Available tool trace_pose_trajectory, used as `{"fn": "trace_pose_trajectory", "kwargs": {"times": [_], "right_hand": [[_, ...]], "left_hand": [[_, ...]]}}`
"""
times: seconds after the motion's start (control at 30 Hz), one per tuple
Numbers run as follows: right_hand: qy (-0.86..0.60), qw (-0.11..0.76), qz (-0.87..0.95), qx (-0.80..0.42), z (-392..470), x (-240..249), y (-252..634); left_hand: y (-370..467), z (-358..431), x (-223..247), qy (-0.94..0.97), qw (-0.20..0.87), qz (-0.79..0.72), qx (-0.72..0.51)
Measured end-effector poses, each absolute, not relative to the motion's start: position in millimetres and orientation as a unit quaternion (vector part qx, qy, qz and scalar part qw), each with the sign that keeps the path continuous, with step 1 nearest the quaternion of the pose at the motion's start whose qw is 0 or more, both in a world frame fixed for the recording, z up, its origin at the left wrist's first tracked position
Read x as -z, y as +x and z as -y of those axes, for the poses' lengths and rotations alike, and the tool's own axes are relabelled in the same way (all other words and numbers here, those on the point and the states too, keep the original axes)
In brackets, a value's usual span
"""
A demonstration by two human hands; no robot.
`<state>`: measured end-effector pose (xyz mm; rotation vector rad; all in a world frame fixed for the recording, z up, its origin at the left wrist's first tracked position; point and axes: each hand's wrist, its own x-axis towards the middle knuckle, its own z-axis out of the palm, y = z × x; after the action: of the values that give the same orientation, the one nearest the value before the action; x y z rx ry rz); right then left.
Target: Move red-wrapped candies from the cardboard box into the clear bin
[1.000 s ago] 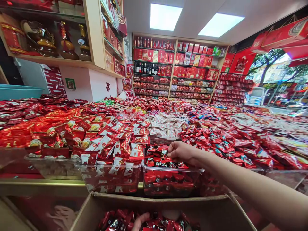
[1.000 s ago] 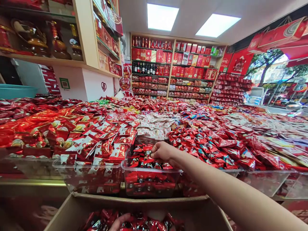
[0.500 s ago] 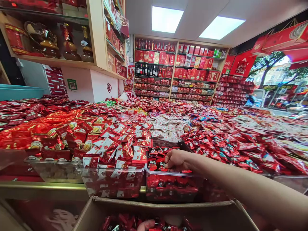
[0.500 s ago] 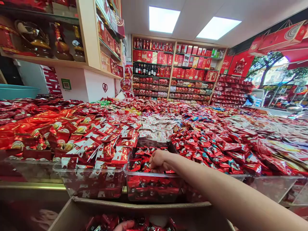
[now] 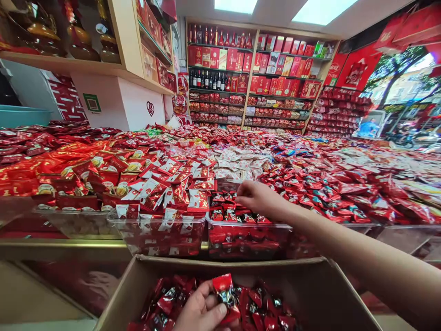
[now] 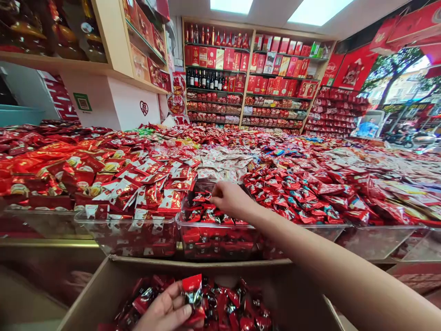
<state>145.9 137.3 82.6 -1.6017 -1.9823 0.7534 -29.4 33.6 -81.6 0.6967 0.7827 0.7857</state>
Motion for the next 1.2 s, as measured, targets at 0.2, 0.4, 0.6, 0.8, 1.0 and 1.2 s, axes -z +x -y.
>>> {"fn": "trace_pose_trajectory", "kwargs": {"times": [0.2, 0.4, 0.6, 0.8, 1.0, 1.2], "right_hand": [[-0.489, 0.244, 0.732, -0.407, -42, -24, 150], [-0.394, 0.33, 0.554, -0.655, -29, 61, 138], [-0.35, 0.397, 0.484, -0.696, -26, 64, 134], [-0.369, 0.434, 0.536, -0.623, -15, 58, 131], [-0.425, 0.501, 0.667, -0.351, -30, -34, 160], [-0.533, 0.366, 0.686, -0.334, -119, -85, 179]], "left_hand": [[-28, -28, 52, 0.388, 0.756, -0.368, -0.378], [-21, -22, 55, 0.459, 0.743, -0.326, -0.361], [-21, -21, 60, 0.539, 0.682, -0.367, -0.332], [-20, -20, 61, 0.541, 0.678, -0.36, -0.343], [-25, -20, 67, 0.535, 0.705, -0.307, -0.35], [-24, -18, 77, 0.563, 0.687, -0.324, -0.325]]}}
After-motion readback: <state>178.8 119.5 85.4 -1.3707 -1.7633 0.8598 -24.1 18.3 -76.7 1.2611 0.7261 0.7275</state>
